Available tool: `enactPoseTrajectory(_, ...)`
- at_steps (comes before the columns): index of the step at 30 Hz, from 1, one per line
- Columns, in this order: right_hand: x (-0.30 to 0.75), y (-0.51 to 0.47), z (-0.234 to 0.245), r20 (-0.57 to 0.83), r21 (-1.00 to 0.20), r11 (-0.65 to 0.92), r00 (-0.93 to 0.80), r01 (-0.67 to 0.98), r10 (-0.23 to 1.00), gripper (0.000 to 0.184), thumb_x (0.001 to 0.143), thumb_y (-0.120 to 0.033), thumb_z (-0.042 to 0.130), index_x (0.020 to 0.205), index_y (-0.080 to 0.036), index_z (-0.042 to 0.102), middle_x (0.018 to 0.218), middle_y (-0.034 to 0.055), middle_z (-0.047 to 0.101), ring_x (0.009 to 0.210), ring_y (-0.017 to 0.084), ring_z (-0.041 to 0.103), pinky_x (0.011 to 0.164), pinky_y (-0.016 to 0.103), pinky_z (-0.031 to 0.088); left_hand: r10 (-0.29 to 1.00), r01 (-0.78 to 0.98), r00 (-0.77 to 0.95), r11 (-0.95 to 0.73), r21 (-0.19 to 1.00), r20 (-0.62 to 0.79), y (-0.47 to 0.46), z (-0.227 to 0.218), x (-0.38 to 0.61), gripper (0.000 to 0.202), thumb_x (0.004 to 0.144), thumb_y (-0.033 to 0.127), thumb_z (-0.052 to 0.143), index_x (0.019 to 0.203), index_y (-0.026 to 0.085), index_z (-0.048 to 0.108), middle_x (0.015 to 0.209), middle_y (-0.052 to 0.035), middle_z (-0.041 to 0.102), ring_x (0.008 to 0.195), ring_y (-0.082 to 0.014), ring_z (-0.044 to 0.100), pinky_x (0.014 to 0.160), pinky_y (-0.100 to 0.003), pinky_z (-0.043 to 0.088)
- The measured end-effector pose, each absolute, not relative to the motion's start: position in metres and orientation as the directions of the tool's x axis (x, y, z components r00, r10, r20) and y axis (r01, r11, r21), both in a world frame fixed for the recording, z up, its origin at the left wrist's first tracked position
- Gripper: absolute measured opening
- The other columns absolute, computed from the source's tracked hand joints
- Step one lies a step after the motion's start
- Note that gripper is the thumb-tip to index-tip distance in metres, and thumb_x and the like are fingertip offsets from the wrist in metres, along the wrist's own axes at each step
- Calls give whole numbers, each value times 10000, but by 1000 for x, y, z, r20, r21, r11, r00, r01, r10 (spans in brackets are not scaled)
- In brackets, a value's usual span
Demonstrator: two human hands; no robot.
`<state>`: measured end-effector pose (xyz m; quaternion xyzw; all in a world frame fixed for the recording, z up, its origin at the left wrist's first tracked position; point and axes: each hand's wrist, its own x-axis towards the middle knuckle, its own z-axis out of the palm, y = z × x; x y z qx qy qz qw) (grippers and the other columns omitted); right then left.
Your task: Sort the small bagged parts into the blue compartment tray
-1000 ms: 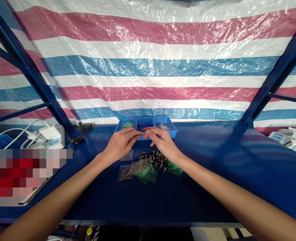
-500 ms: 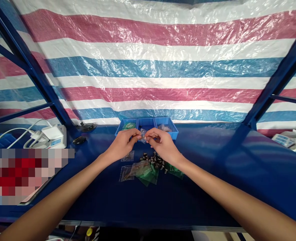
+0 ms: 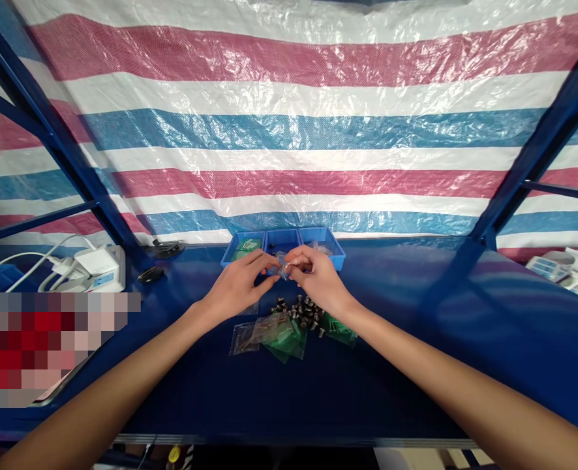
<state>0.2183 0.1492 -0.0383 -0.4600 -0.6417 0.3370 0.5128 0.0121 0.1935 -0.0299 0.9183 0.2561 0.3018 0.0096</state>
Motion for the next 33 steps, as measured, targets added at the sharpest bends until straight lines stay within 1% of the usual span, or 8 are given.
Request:
enactPoseTrajectory(5, 219, 149, -40, 317, -913, 329, -91, 240, 944, 213, 911, -343, 647, 1080, -214, 629, 938, 63, 720, 901, 228, 677, 674, 329, 519, 419, 467, 679, -880, 85, 603, 196, -31, 11, 146, 1024, 266, 543, 1115, 204, 640, 1139, -43, 626, 830, -146, 645, 614, -260, 483)
enactPoseTrajectory(9, 219, 149, -40, 277, -916, 307, -145, 259, 950, 205, 925, -296, 598, 1110, -227, 652, 1059, 76, 727, 1001, 242, 672, 698, 332, 522, 396, 444, 651, -891, 97, 648, 198, -31, 10, 202, 1057, 212, 457, 1088, 172, 653, 1071, -57, 662, 907, -165, 665, 729, -287, 542)
enactPoseTrajectory(13, 218, 150, -42, 330, -854, 370, -170, 367, 929, 184, 951, -389, 608, 1008, -229, 677, 939, 55, 710, 859, 234, 651, 689, 353, 483, 409, 445, 631, -887, 124, 659, 200, -31, 10, 200, 1054, 169, 442, 1091, 166, 638, 1046, -64, 689, 919, -176, 679, 773, -303, 562)
enactPoseTrajectory(17, 217, 150, -43, 371, -781, 404, -167, 477, 913, 352, 978, -513, 562, 821, -217, 669, 781, 44, 634, 703, 210, 576, 644, 359, 451, 412, 435, 619, -889, 145, 668, 198, -32, 11, 222, 1069, 202, 419, 1235, 188, 565, 1093, -75, 699, 966, -189, 687, 768, -305, 562)
enactPoseTrajectory(23, 217, 147, -35, 265, -925, 285, -111, 251, 958, 378, 890, -560, 680, 751, -208, 686, 797, 45, 645, 703, 183, 574, 640, 335, 500, 413, 411, 680, -899, 152, 606, 192, -28, 12, 187, 1040, 208, 450, 1179, 195, 575, 1094, -62, 668, 918, -179, 668, 717, -292, 530)
enactPoseTrajectory(26, 217, 146, -32, 278, -948, 292, -118, 124, 953, 337, 868, -531, 724, 783, -206, 734, 948, 82, 694, 832, 202, 616, 642, 307, 507, 414, 406, 716, -902, 148, 561, 189, -29, 13, 225, 997, 213, 528, 1219, 208, 562, 1144, -59, 650, 959, -189, 664, 718, -295, 531)
enactPoseTrajectory(30, 217, 145, -30, 290, -950, 299, -93, 95, 952, 352, 837, -532, 762, 739, -194, 745, 1176, 109, 695, 887, 211, 629, 649, 303, 524, 403, 395, 708, -907, 148, 580, 190, -32, 15, 203, 1007, 258, 533, 1199, 209, 576, 1102, -49, 659, 888, -167, 663, 692, -281, 518)
enactPoseTrajectory(33, 218, 145, -28, 304, -947, 311, -78, 86, 949, 357, 857, -553, 738, 809, -201, 773, 1114, 103, 715, 882, 212, 636, 668, 310, 524, 394, 398, 675, -906, 142, 624, 192, -33, 15, 163, 1036, 257, 482, 1106, 191, 613, 1015, -44, 674, 840, -156, 654, 660, -266, 485)
